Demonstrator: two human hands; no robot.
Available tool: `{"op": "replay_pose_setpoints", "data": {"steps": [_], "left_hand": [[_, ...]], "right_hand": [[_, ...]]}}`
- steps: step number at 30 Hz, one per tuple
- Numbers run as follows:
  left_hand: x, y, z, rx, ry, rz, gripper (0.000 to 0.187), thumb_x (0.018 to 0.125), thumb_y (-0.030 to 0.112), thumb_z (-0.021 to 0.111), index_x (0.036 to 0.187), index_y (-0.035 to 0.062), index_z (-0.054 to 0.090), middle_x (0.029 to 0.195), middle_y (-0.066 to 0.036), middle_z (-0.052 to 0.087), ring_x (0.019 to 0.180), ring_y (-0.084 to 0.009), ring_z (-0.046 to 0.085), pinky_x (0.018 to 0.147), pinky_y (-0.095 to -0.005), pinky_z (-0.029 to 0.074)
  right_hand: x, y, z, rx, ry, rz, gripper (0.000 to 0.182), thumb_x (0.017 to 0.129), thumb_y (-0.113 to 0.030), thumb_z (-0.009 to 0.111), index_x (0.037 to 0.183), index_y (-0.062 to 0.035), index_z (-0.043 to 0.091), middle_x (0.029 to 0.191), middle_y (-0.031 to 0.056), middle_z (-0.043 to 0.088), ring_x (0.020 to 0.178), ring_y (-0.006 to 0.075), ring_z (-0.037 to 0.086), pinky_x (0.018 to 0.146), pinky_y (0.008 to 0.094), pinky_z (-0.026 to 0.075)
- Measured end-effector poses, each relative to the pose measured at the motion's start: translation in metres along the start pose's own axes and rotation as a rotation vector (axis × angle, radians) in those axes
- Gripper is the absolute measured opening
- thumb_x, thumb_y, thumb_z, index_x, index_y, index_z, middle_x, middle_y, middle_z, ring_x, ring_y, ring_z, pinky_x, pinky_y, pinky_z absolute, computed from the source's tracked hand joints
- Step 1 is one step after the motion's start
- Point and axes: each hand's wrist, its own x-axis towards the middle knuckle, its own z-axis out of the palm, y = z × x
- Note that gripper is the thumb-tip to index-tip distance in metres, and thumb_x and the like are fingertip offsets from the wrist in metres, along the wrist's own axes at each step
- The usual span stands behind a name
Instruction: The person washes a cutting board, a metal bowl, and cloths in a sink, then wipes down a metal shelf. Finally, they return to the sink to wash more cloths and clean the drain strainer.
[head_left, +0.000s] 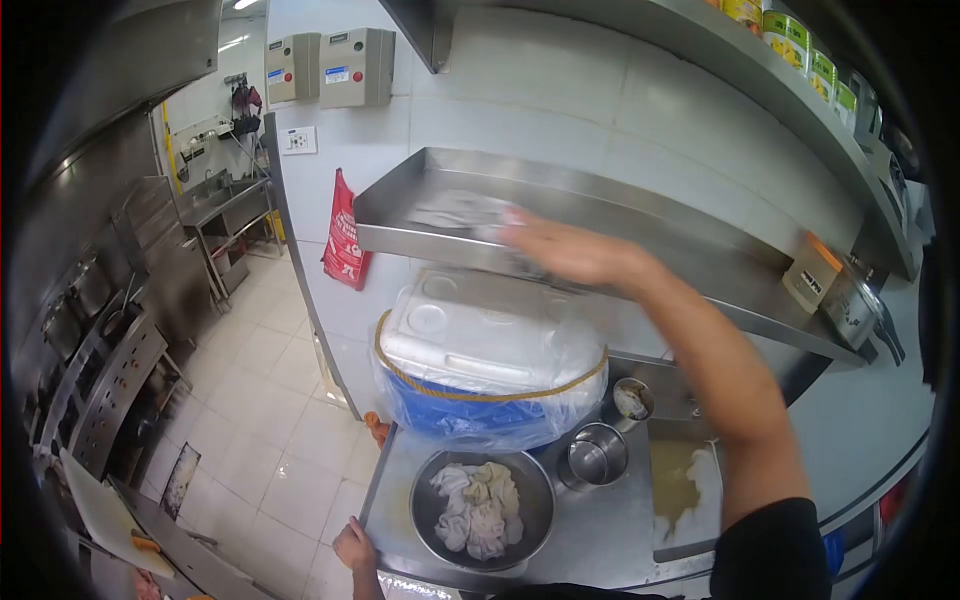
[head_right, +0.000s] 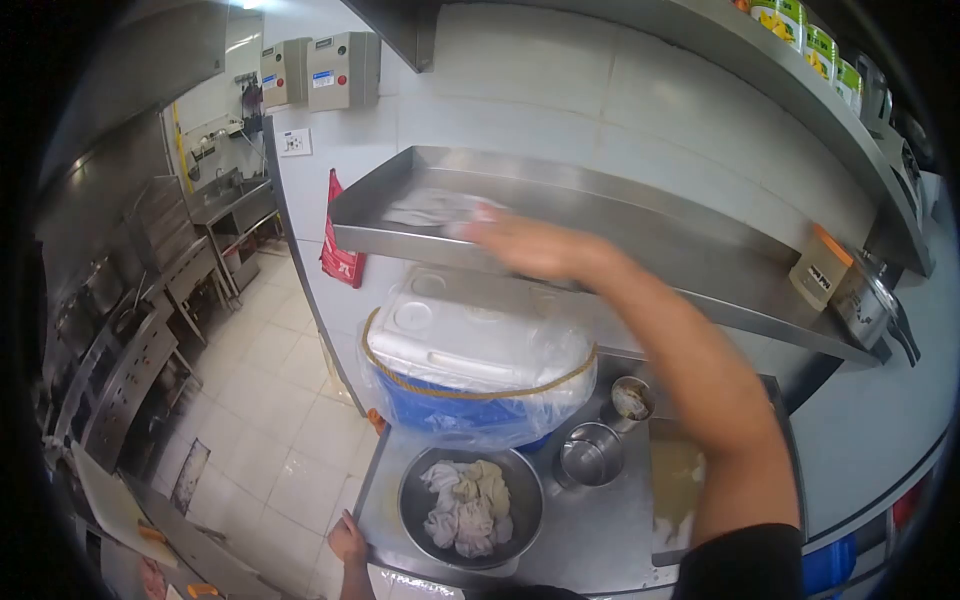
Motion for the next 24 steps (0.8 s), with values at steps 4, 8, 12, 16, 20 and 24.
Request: {"op": "replay_pose_setpoints", "data": {"steps": [4,8,12,16,20,24], "left_hand": [[0.010,-0.001,-0.002,-0.029,-0.132,-0.173,0.072,0.104,0.052,0.026,0.090,0.0009,0.076,0.087,-0.023,0.072,0.084,-0.0426,0.069,0.081,-0.0530,0.052],[0.014,-0.009,0.000,-0.008,-0.190,-0.130,0.076,0.104,0.055,0.024,0.091,0.0021,0.077,0.087,-0.024,0.072,0.086,-0.0435,0.070,0.079,-0.0527,0.053],[0.011,-0.011,0.003,-0.018,-0.153,-0.137,0.076,0.104,0.054,0.023,0.088,0.0026,0.077,0.083,-0.023,0.072,0.081,-0.0431,0.069,0.077,-0.0531,0.053],[0.010,-0.006,0.002,0.007,-0.123,-0.143,0.075,0.104,0.053,0.024,0.086,0.0031,0.077,0.079,-0.022,0.072,0.078,-0.0425,0.069,0.074,-0.0531,0.053],[0.011,-0.011,0.011,0.021,-0.100,-0.163,0.074,0.105,0.052,0.023,0.086,0.0028,0.076,0.080,-0.022,0.071,0.078,-0.0426,0.069,0.075,-0.0526,0.053],[0.007,-0.006,0.007,0.070,-0.093,-0.190,0.075,0.105,0.051,0.022,0.086,0.0017,0.075,0.080,-0.023,0.071,0.078,-0.0430,0.069,0.075,-0.0529,0.053]], "right_hand": [[-0.151,0.079,-0.036,0.010,0.151,0.499,0.089,0.101,-0.069,0.025,0.156,0.0008,0.026,0.164,0.0184,0.024,0.152,0.0303,0.023,0.124,0.0366,0.018],[-0.242,0.129,-0.080,-0.106,0.203,0.984,0.081,0.103,-0.062,0.030,0.154,0.0000,0.032,0.158,0.0254,0.032,0.147,0.0368,0.031,0.120,0.0384,0.025],[-0.236,0.193,-0.065,-0.185,0.343,0.927,0.083,0.100,-0.064,0.036,0.156,-0.0014,0.028,0.158,0.0259,0.029,0.148,0.0389,0.027,0.120,0.0401,0.023],[-0.131,0.208,-0.057,-0.160,0.306,0.763,0.087,0.097,-0.067,0.040,0.158,-0.0063,0.025,0.161,0.0252,0.026,0.151,0.0385,0.021,0.123,0.0447,0.019],[0.046,0.133,-0.023,-0.186,0.274,0.482,0.079,0.099,-0.063,0.037,0.154,-0.0067,0.035,0.162,0.0132,0.031,0.152,0.0361,0.016,0.123,0.0483,0.017],[0.209,0.055,0.012,0.008,0.067,0.090,0.076,0.103,-0.059,0.033,0.158,-0.0075,0.025,0.166,0.0149,0.016,0.155,0.0342,0.003,0.124,0.0497,0.009]]}}
